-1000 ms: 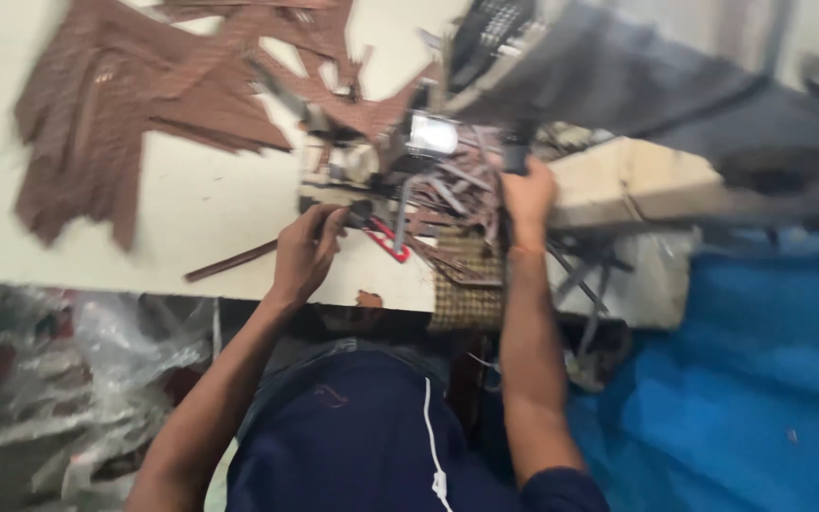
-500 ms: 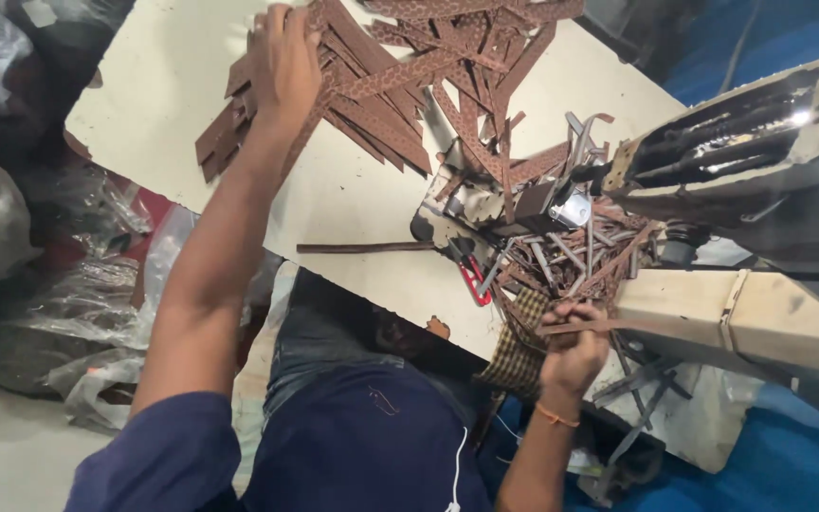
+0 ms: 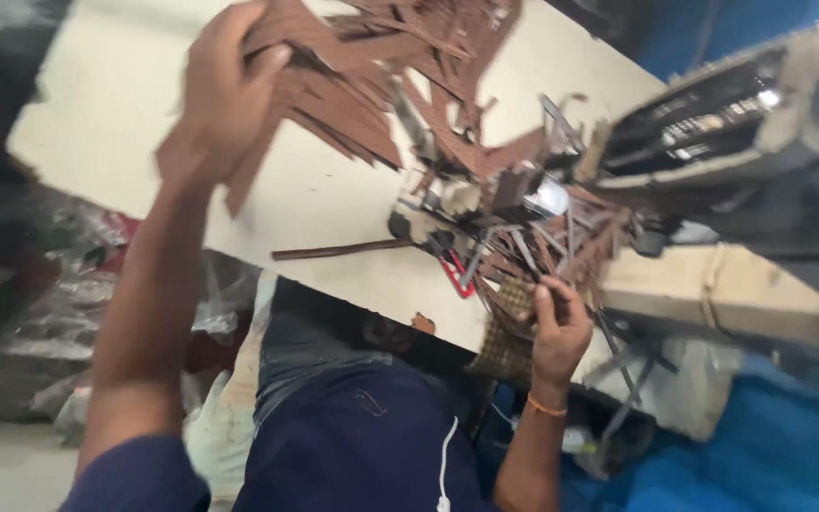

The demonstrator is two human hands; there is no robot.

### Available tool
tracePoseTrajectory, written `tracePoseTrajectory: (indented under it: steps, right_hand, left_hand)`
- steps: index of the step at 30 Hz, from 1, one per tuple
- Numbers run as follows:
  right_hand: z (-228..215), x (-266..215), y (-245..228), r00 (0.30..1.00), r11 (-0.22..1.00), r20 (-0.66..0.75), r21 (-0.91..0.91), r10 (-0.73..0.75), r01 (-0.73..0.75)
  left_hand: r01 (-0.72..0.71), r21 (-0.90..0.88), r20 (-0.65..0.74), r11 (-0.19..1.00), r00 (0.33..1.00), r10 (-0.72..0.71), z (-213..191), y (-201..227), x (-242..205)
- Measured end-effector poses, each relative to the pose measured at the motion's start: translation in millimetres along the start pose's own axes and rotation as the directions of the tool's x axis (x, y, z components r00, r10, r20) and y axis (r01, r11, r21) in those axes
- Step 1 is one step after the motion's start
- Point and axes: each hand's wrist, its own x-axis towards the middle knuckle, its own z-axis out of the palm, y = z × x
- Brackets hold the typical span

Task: Stitching together pieces of patterned leather straps using a sewing machine.

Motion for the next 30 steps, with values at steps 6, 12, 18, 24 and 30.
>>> tracePoseTrajectory:
  steps: [6, 12, 18, 24, 30]
  right_hand:
    - [-48.4, 23.1, 2.0, 0.877, 0.657, -0.117, -0.709, -0.465, 0.254]
    - [-29.2, 36.4, -14.8, 0.953, 0.571, 0.016, -0.797, -0.303, 0.195]
    - [-42.3, 25.2, -1.5, 0.911, 0.512, 0.037, -0.817, -0.412, 0.265]
    - [-11.0, -16.7, 1.5, 0.995, 0.995, -0.032, -0.025, 0.098, -0.099]
    - [33.1, -48.8, 24.9, 0.983, 0.904, 0.178, 0.414, 0.035, -0.107]
  left_hand:
    - [0.595, 0.056, 0.311, 0.802, 0.753, -0.580, -28.2, 107.3, -63.2]
    - [0.765, -0.256, 0.584, 0.591, 0.610, -0.536, 21.2, 145.2, -92.6]
    - [0.751, -0.402, 0.703, 0.524, 0.620, -0.349, 54.5, 164.2, -107.7]
    - [0.949, -0.279, 0.909, -0.146, 0.212, -0.359, 98.8, 201.9, -106.0]
    - [0.932, -0.364, 0.872, 0.003, 0.342, -0.350, 129.2, 205.8, -125.4]
